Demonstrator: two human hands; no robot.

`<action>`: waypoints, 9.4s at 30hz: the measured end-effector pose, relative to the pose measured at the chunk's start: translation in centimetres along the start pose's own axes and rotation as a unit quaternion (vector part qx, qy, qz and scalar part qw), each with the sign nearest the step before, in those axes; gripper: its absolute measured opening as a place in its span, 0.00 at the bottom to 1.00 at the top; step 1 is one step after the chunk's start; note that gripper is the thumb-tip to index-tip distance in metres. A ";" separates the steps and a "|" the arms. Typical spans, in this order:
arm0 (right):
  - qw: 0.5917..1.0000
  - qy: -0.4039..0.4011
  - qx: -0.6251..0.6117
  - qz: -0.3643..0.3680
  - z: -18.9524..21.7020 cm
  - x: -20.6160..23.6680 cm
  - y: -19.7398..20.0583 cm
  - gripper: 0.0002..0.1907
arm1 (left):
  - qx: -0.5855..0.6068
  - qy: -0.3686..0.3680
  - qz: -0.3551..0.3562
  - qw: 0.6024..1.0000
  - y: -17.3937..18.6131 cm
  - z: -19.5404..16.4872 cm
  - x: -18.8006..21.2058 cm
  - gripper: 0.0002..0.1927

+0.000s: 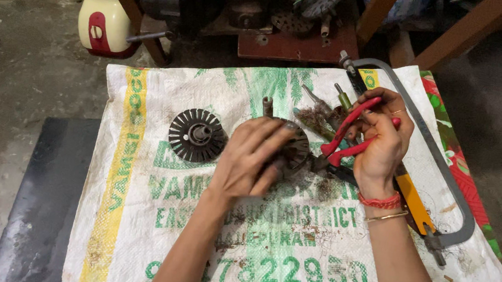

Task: The person dismantles a small electric motor armature on a sack on the floor. They grip the rotor between their legs, use pliers to pull windings and parts from the slots, and use a hacksaw to cut through the windings, then continue extracting pieces with pliers.

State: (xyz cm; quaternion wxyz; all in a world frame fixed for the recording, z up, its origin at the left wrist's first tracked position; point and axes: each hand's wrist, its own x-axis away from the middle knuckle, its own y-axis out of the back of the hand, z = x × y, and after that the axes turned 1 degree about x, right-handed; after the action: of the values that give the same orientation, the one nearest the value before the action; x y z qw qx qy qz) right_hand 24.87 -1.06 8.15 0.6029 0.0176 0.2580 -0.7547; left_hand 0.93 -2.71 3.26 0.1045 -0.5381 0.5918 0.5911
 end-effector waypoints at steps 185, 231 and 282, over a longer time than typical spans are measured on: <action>0.820 0.251 0.514 -0.013 -1.2 6.3 -1.1 0.10 | 0.113 0.381 -0.152 0.905 -3.9 3.5 1.7 0.18; 0.847 0.184 0.499 0.008 3.7 11.3 -0.7 0.16 | 0.172 0.522 -0.055 0.834 -4.2 5.5 3.0 0.21; 0.878 0.098 0.468 -0.007 4.0 12.2 1.2 0.16 | 0.206 0.452 -0.093 0.863 -3.4 4.6 2.5 0.16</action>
State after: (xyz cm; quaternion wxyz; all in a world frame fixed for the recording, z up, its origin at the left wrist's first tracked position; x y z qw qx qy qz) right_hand 23.84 -13.83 7.06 0.4906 0.3699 -0.0673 -0.7861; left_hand 0.19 0.67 -1.96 -0.0119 -0.7651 0.6295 0.1350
